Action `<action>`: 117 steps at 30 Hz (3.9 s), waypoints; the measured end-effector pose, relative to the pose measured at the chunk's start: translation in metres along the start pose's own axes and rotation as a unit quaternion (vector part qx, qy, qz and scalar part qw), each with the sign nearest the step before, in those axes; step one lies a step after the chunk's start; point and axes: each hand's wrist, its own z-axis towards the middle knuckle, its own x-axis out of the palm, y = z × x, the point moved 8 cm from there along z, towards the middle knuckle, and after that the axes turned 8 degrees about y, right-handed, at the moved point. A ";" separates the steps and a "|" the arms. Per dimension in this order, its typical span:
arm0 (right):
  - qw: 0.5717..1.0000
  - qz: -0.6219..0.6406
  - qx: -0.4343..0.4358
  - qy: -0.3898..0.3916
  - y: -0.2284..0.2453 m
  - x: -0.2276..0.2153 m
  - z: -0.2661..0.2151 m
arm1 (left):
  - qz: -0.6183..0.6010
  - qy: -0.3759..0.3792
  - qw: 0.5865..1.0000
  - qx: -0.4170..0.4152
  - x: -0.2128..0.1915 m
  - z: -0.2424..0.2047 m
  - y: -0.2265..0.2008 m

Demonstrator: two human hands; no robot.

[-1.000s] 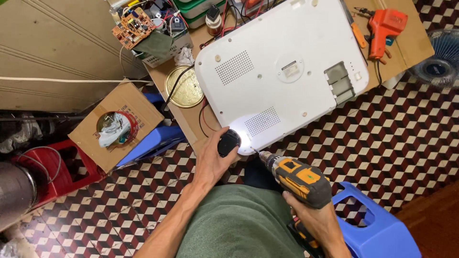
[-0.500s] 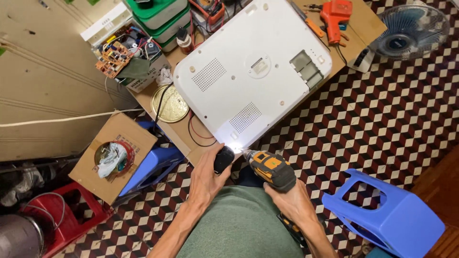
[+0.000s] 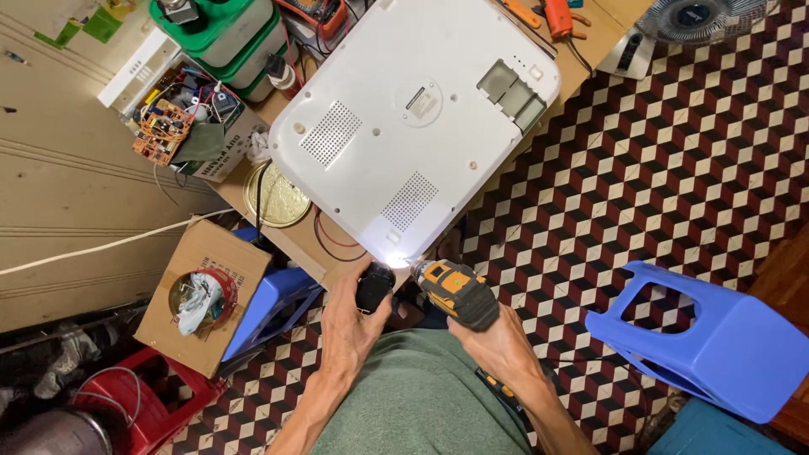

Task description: The person uses a flashlight to illuminate the underside of a white electronic device while drilling holes into it with a cordless drill. They then use a brush to clean the drilled area and continue drilling additional holes.

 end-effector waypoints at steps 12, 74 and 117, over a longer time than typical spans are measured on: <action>0.995 -0.098 -0.006 0.006 0.036 0.007 0.010 | -0.068 -0.048 0.993 -0.081 -0.006 -0.001 0.026; 0.971 -0.235 0.026 -0.026 0.048 0.000 0.035 | -0.136 -0.031 0.985 -0.103 -0.003 0.018 0.050; 0.972 -0.227 0.022 -0.047 0.066 -0.004 0.012 | -0.131 -0.063 0.986 -0.087 -0.015 0.001 0.050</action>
